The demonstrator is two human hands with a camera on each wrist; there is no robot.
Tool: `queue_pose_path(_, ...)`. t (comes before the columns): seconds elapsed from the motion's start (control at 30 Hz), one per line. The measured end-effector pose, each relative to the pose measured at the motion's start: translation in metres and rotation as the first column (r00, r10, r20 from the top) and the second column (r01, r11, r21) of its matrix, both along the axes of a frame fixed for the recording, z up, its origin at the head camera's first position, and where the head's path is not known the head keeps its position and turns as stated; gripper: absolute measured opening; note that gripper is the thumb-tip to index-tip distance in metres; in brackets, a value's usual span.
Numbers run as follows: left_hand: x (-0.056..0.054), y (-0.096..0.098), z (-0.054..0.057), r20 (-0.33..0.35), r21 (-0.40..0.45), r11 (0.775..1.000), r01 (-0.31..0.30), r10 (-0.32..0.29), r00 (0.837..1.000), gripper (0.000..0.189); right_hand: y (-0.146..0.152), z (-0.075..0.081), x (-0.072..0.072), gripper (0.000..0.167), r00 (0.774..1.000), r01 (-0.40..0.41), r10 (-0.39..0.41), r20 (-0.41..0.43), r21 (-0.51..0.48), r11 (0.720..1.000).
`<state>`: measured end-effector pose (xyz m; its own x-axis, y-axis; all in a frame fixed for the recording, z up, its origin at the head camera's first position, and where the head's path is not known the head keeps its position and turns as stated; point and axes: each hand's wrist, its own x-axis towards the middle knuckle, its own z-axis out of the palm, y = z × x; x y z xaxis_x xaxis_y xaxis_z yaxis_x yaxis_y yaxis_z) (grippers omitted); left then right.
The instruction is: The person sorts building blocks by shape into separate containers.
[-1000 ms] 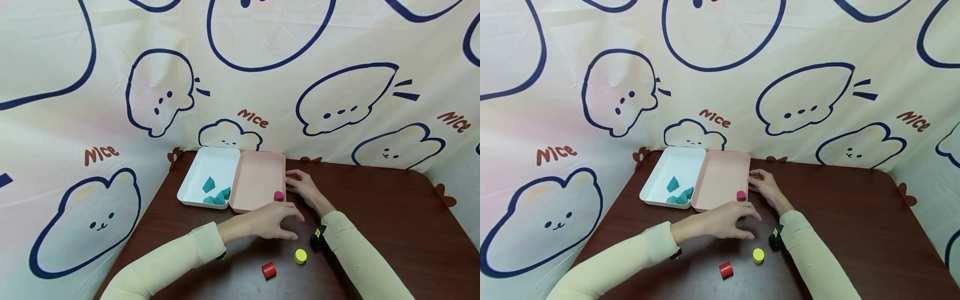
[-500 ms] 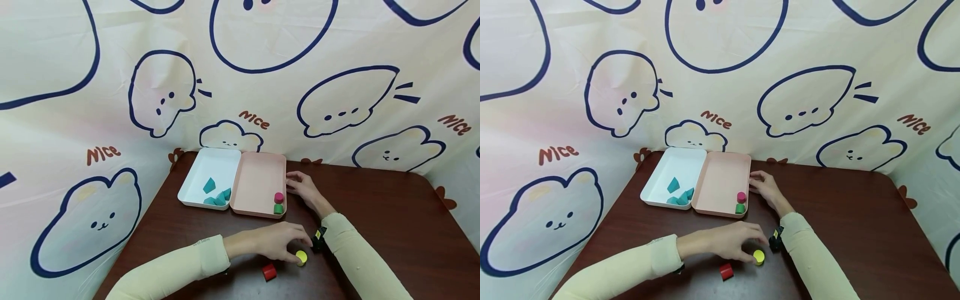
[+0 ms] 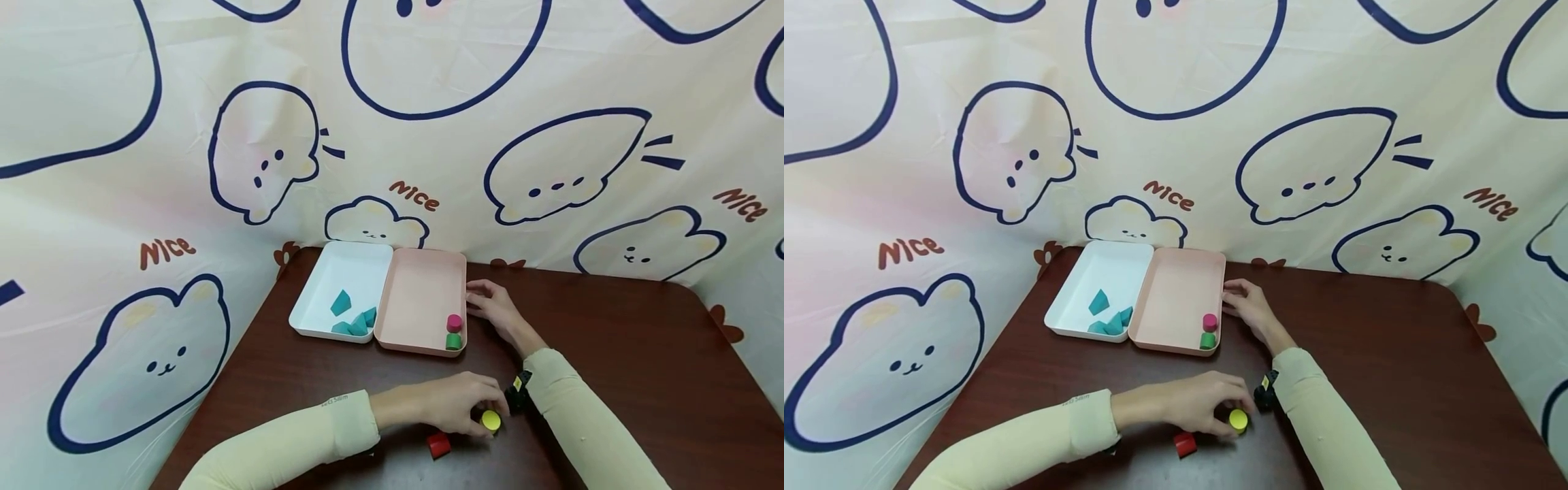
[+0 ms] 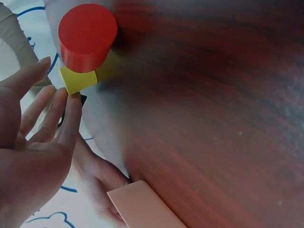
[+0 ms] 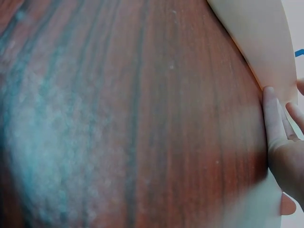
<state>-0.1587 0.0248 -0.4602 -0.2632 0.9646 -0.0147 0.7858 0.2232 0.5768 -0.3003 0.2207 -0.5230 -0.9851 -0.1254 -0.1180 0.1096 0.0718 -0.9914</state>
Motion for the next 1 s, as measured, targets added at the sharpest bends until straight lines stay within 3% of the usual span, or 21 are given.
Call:
queue_pose_path(0.3,-0.001,-0.004,-0.005,-0.031,0.013,1.0,-0.014,0.014,0.999,0.029,-0.001,0.001,0.0,0.045,1.0,-0.002,0.002,0.005,-0.009,1.0)
queue_pose_path(0.53,-0.002,-0.005,-0.01,0.015,0.005,0.999,-0.037,0.037,0.999,0.026,-0.001,0.001,0.0,0.044,1.0,0.001,-0.001,0.001,-0.004,1.0)
queue_pose_path(1.0,-0.004,0.0,-0.018,0.02,0.005,0.999,-0.042,0.042,0.999,0.025,-0.002,0.003,0.001,0.042,1.0,0.012,-0.011,0.005,-0.013,1.0)
